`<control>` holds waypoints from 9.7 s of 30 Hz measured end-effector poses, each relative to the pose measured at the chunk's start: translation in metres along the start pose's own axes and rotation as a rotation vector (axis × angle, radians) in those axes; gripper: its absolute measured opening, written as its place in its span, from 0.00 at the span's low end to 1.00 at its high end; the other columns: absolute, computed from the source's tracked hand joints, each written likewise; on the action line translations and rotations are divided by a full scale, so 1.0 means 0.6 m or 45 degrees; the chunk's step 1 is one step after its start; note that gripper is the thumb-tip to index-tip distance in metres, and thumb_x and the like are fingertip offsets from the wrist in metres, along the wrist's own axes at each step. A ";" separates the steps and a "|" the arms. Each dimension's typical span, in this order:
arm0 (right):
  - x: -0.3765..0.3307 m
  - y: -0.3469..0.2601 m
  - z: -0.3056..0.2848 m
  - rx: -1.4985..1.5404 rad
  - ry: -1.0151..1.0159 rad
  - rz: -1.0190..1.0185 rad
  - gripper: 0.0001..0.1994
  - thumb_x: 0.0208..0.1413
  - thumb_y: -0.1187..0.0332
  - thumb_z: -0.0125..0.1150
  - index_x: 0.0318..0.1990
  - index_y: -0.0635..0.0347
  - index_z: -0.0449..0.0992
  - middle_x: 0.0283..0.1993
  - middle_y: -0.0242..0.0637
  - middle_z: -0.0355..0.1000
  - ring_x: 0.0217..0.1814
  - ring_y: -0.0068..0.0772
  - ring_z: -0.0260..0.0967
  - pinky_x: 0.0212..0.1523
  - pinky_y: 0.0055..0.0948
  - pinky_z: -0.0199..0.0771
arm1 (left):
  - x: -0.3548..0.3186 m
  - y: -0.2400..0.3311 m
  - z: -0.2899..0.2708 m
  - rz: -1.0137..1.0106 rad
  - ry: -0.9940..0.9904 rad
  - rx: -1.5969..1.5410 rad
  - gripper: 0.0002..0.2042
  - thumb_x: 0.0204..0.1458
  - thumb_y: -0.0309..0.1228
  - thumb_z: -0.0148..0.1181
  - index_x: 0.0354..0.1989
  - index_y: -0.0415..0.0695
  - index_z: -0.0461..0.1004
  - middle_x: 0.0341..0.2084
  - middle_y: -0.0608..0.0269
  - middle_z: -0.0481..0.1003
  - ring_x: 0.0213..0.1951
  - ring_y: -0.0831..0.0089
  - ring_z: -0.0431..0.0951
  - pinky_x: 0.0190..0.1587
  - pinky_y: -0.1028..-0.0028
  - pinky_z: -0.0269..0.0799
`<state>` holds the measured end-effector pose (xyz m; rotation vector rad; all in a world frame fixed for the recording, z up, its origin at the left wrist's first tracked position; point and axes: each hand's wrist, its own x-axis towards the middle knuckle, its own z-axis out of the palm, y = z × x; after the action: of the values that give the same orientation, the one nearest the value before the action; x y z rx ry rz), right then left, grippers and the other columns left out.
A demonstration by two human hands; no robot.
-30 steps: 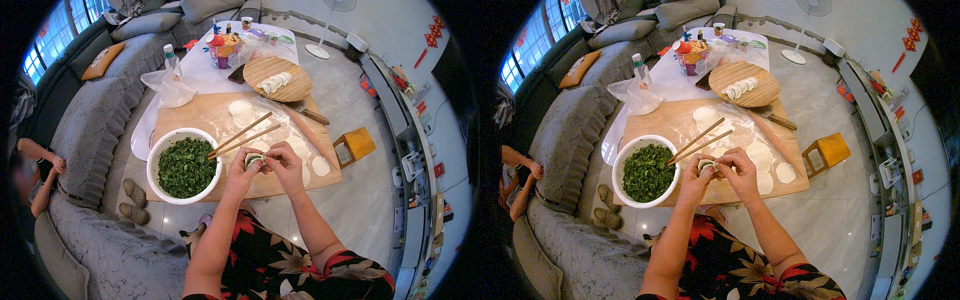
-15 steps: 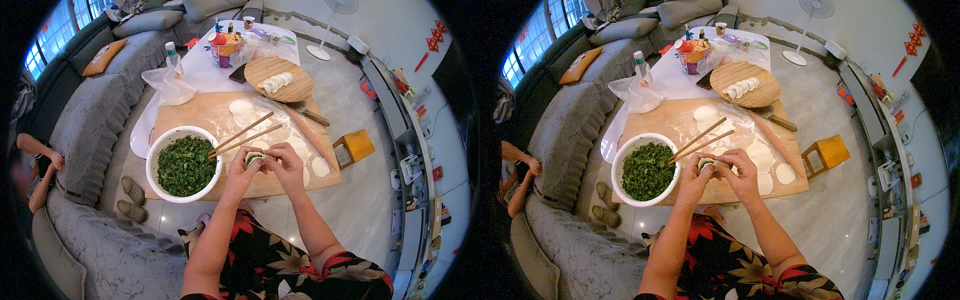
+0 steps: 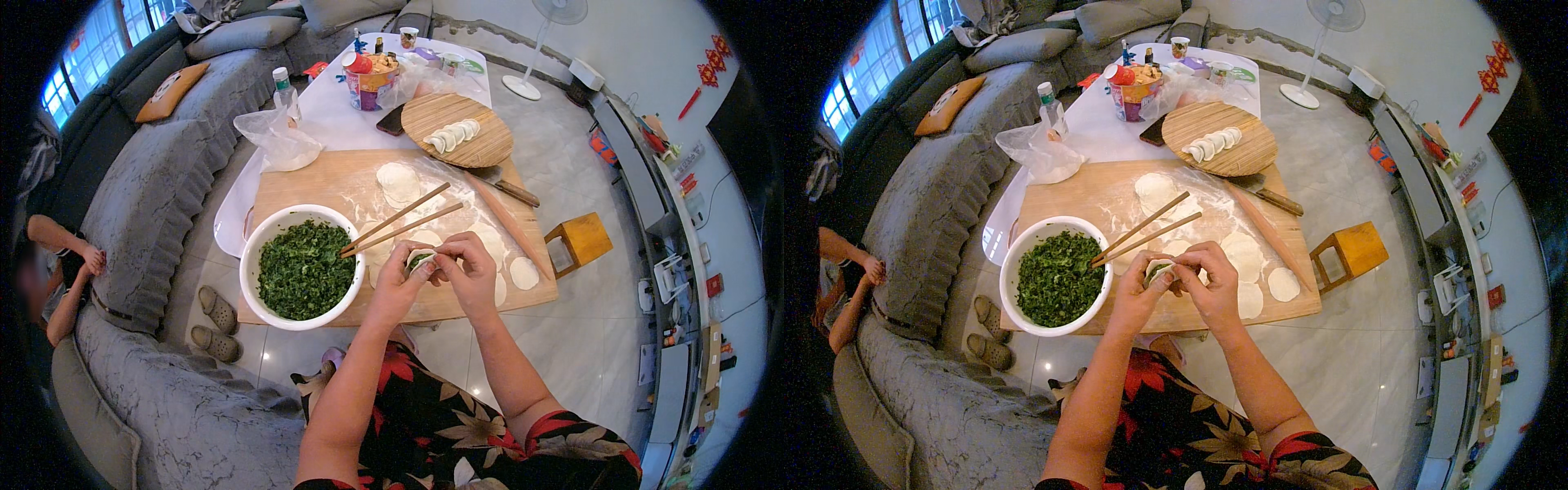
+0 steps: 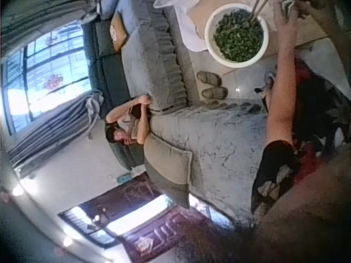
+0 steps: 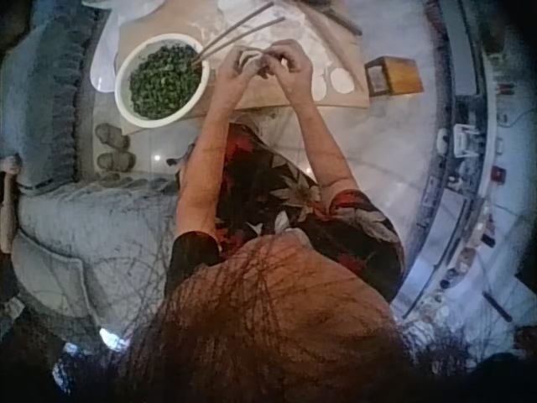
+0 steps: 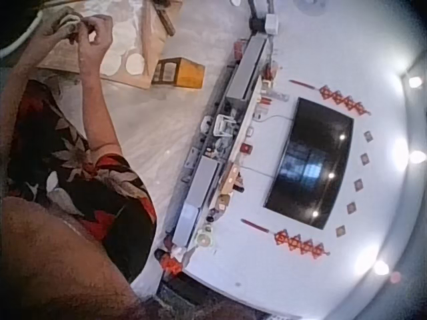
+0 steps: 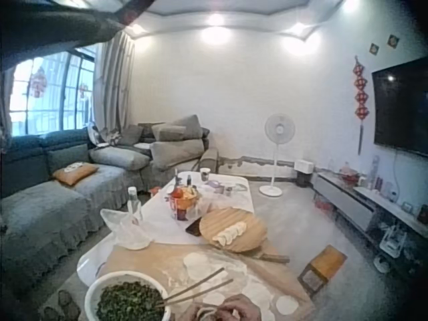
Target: The person fills round dough wrappers with a green vegetable mixture using chopsticks, then folds and pleats them into dumplings. The finished dumplings are placed on a wooden board.
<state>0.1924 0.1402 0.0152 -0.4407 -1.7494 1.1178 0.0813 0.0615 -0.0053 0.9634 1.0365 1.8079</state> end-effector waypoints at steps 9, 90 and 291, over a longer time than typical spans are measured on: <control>0.001 0.004 -0.002 -0.035 0.011 -0.021 0.03 0.47 0.81 0.60 0.31 0.67 0.74 0.34 0.35 0.66 0.29 0.22 0.64 0.30 0.21 0.65 | -0.001 0.005 0.004 -0.010 -0.021 0.036 0.09 0.55 0.20 0.53 0.43 0.37 0.66 0.33 0.60 0.72 0.33 0.74 0.75 0.35 0.75 0.74; 0.046 -0.013 -0.019 -0.246 -0.447 -0.070 0.03 0.45 0.80 0.62 0.29 0.65 0.75 0.29 0.38 0.68 0.31 0.33 0.67 0.31 0.25 0.68 | 0.003 0.008 -0.006 -0.040 0.001 0.145 0.13 0.51 0.16 0.55 0.45 0.35 0.65 0.35 0.57 0.74 0.29 0.76 0.77 0.28 0.79 0.73; 0.006 0.026 -0.041 0.065 -0.635 0.873 0.24 0.45 0.74 0.65 0.52 0.64 0.67 0.24 0.19 0.53 0.27 0.13 0.53 0.28 0.16 0.55 | 0.021 -0.046 -0.022 0.292 -0.028 1.427 0.09 0.55 0.33 0.51 0.29 0.39 0.70 0.24 0.47 0.74 0.29 0.50 0.75 0.30 0.56 0.70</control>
<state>0.2091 0.1628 0.0068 -0.8208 -2.0492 1.8764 0.0727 0.0782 -0.0322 1.7810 2.0518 1.2827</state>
